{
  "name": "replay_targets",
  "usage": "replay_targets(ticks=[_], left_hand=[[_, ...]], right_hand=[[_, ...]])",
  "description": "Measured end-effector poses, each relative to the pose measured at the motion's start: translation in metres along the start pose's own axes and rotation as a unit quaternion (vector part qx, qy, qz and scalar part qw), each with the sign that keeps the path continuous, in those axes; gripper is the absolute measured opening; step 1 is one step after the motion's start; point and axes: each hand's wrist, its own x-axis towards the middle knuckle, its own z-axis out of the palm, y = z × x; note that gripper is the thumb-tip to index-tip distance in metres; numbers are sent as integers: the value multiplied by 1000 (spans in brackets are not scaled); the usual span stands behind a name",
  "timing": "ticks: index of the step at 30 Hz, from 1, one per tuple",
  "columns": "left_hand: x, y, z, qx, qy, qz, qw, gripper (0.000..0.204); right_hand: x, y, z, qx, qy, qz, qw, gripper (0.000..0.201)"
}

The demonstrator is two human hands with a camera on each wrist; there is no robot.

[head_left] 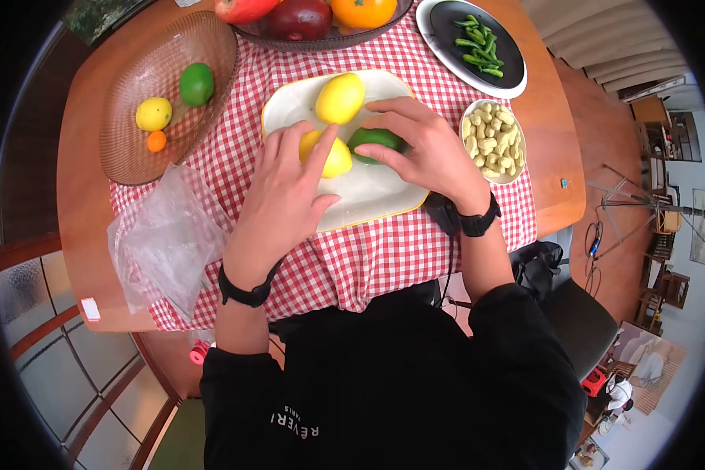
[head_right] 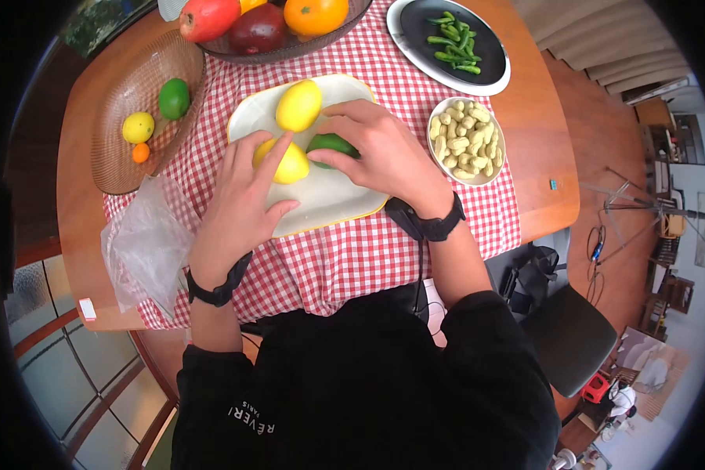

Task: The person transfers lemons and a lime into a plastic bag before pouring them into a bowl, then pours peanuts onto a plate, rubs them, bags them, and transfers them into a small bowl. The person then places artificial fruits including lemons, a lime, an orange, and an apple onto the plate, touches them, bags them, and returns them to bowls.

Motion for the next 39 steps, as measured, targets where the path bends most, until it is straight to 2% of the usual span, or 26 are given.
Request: replay_targets(ticks=[5, 7, 8, 10, 11, 14, 15, 16, 18, 20, 21, 26, 28, 29, 32, 35, 38, 39], left_hand=[[-3, -4, -2, -28, -11, -26, 999, 73], [-2, -2, -6, -85, -11, -42, 995, 59], [-2, -2, -6, -86, -12, -42, 995, 59], [-1, -4, -6, -124, -17, -37, 991, 44], [0, -5, -7, -122, -16, -38, 992, 44], [-2, -6, -5, -124, -29, -55, 990, 38], [-1, -9, -3, -105, -9, -42, 994, 38], [-1, -10, -2, -85, 13, -28, 996, 38], [-2, -5, -4, -81, 14, -28, 996, 39], [0, 0, -10, -157, 14, -56, 986, 44], [1, 0, -11, -153, 15, -56, 987, 44], [-2, -5, -6, -215, -60, -85, 971, 54], [-2, -2, -6, -205, -49, -76, 975, 51], [-1, -2, -4, -222, -46, -80, 971, 50], [1, -6, -2, -257, -51, -104, 960, 48], [-2, -8, 2, -258, -79, -127, 955, 46], [-2, -5, 3, -226, -85, -112, 964, 46], [-4, -9, 7, -201, -52, -74, 975, 46]], right_hand=[[-2, -9, -14, 55, 43, 34, 997, 24], [-8, -12, -17, 136, 50, 73, 987, 14], [-10, -14, -19, 136, 50, 74, 987, 14], [-14, -20, -22, 247, -17, 151, 957, 10], [-11, -23, -25, 258, -59, 148, 953, 11], [-12, -22, -21, 210, -108, 144, 961, 15], [-12, -22, -18, 202, -90, 115, 968, 17], [-12, -20, -16, 199, -90, 123, 968, 17], [-11, -17, -14, 185, -69, 87, 977, 17], [-11, -18, -15, 204, -71, 102, 971, 17], [-10, -19, -15, 204, -71, 109, 970, 17], [-13, -19, -2, 190, -58, 86, 976, 22], [-9, -23, -7, 174, -81, 98, 977, 28], [-6, -25, -13, 166, -120, 121, 971, 33], [-10, -20, -7, 192, -109, 97, 971, 38], [-12, -18, -1, 175, -135, 86, 972, 47], [-14, -19, -1, 152, -153, 95, 972, 50], [-13, -16, 0, 161, -150, 86, 972, 50]])
